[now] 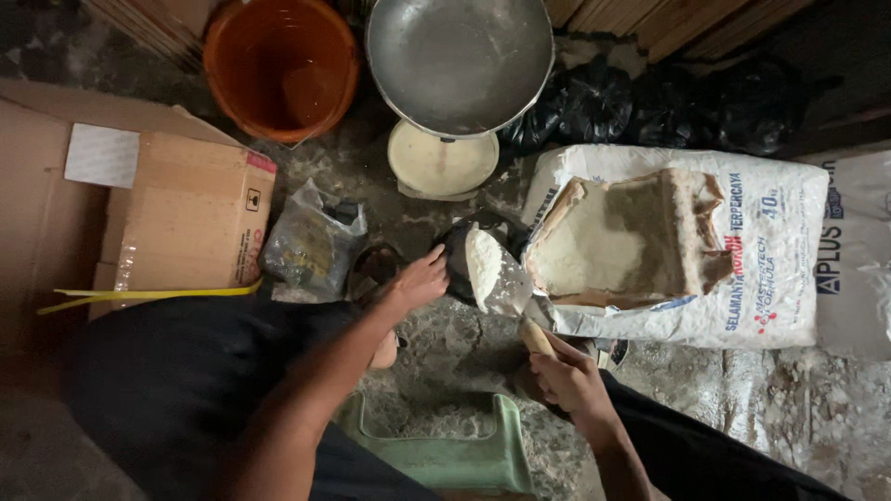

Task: The person scoops white powder from a large sack using a trowel and transfers it into a black bucket. The person repeatedly scoops and pours the powder, occasionally adjusting the bucket with both hands.

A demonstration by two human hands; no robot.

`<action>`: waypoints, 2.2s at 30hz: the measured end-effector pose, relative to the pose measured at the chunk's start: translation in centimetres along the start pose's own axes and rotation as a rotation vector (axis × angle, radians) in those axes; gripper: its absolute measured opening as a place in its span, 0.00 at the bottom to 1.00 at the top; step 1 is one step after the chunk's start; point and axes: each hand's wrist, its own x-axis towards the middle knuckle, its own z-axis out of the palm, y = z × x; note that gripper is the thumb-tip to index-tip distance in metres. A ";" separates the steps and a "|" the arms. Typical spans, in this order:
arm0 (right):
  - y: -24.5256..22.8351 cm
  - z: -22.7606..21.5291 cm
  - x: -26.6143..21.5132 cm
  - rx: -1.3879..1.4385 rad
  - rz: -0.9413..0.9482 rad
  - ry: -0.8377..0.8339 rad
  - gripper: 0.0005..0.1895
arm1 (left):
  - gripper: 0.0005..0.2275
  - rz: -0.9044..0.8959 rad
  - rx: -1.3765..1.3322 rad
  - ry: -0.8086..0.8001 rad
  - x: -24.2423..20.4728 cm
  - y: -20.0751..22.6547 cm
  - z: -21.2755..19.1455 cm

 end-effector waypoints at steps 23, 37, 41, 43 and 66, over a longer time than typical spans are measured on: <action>-0.6 4.2 2.7 -0.726 -0.217 0.159 0.26 | 0.22 -0.370 -0.037 0.147 -0.8 -0.5 -5.7; 3.4 3.9 5.3 -1.222 -0.174 0.227 0.29 | 0.16 -0.985 -0.461 -0.004 4.1 1.3 -3.9; 2.3 5.2 4.5 -1.138 -0.215 0.230 0.21 | 0.16 -0.793 -0.127 0.065 3.6 1.1 -2.2; 0.6 6.3 3.3 -1.082 -0.258 0.152 0.27 | 0.17 -0.750 -0.089 0.074 3.6 0.9 -2.4; 1.1 5.4 4.3 -1.605 -0.311 0.256 0.32 | 0.05 -0.097 -0.147 0.283 1.1 4.0 0.3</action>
